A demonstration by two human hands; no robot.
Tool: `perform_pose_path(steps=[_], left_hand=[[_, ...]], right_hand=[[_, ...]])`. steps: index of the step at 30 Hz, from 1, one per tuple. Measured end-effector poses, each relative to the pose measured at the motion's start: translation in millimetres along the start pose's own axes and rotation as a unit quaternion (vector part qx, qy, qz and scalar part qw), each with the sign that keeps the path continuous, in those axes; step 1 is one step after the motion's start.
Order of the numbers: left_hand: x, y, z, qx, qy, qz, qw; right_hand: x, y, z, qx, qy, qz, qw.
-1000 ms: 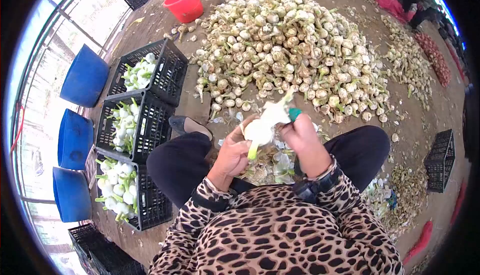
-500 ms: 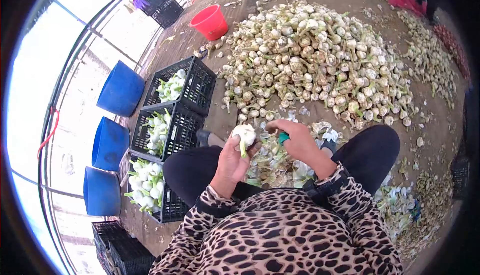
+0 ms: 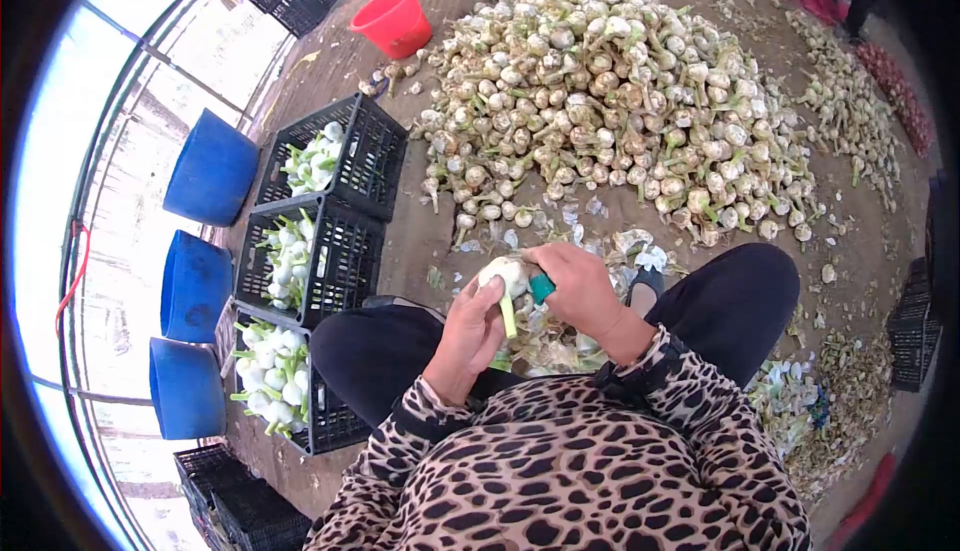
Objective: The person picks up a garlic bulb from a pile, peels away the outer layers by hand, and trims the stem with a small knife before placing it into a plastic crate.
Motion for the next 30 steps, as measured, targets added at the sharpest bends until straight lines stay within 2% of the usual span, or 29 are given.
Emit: perform_pose_path(steps=[2,5,14,17,20,23,24,26,30], left_hand=[[4.3,0.8,8.5,-0.025,-0.022,0.012,0.999],[9.3,-5.7,8.3,-0.045,0.000,-0.017,0.999],[14.0,-11.5,16.9,-0.022,0.009,-0.053,0.998],[14.2,-8.4,18.4,-0.022,-0.010,-0.055,0.998],[14.0,4.9,15.9,-0.006,-0.068,0.008,0.998],[8.1,25.4,24.2,0.032,-0.144,0.063,0.987],[4.4,29.0,32.9,0.060,-0.169,0.087,0.980],[-2.9,30.9,49.7,0.114,-0.211,0.098,0.966],[2.3,51.3,18.1,0.161,-0.106,0.117,0.974]], right_hand=[[0.0,2.8,-16.1,0.038,0.035,0.003,0.999],[-0.7,7.5,-23.5,0.114,0.105,0.038,0.987],[-8.6,9.2,-14.1,0.002,-0.003,0.039,0.999],[-9.0,7.1,-11.6,-0.031,0.003,0.056,0.998],[-6.8,-3.7,-11.4,-0.054,0.025,0.053,0.997],[-9.4,-12.3,-33.3,-0.066,0.048,-0.010,0.997],[-7.9,-21.8,-38.8,-0.059,0.059,-0.022,0.996],[-14.9,-9.3,-73.8,-0.119,0.135,0.046,0.983],[-35.0,0.9,-121.9,-0.192,0.232,0.105,0.948]])
Point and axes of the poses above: each hand's wrist, its own x-axis towards the middle knuckle, its own y-axis out of the palm, z = x × y, the point moved 10 cm from there along x, towards the middle knuckle, and after that the axes turned 4 degrees about z, right-handed, at the moved point
